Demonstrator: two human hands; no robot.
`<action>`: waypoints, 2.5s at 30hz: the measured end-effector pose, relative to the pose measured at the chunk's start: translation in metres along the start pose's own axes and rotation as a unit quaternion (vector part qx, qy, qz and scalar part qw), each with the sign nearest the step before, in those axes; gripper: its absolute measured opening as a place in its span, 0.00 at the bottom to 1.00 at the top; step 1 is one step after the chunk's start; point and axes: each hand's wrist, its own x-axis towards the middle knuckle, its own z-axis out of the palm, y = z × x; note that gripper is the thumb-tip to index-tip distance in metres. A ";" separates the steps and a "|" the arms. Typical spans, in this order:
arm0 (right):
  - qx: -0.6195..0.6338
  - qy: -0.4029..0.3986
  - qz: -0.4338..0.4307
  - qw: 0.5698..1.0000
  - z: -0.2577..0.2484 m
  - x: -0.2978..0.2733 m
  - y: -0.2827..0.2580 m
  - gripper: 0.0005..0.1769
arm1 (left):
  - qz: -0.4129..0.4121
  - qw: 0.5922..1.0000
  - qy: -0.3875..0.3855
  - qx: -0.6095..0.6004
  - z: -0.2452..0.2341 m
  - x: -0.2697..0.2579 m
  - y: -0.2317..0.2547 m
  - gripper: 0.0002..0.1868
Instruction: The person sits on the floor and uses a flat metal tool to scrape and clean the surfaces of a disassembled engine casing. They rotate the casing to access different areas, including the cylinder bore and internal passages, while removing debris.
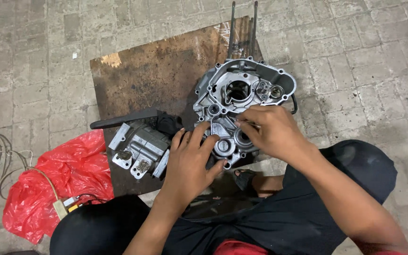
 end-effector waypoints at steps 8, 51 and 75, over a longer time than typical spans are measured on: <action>-0.026 -0.005 0.011 1.000 -0.008 -0.001 0.005 0.03 | -0.004 1.000 -0.008 -0.002 0.000 0.000 0.000 0.26; -0.008 -0.022 -0.061 0.998 0.007 0.001 -0.004 0.09 | -0.010 1.000 -0.024 -0.010 -0.004 0.002 0.002 0.24; -0.008 -0.032 -0.063 0.997 0.004 0.012 -0.001 0.11 | -0.023 1.000 -0.005 0.004 0.003 0.003 -0.002 0.26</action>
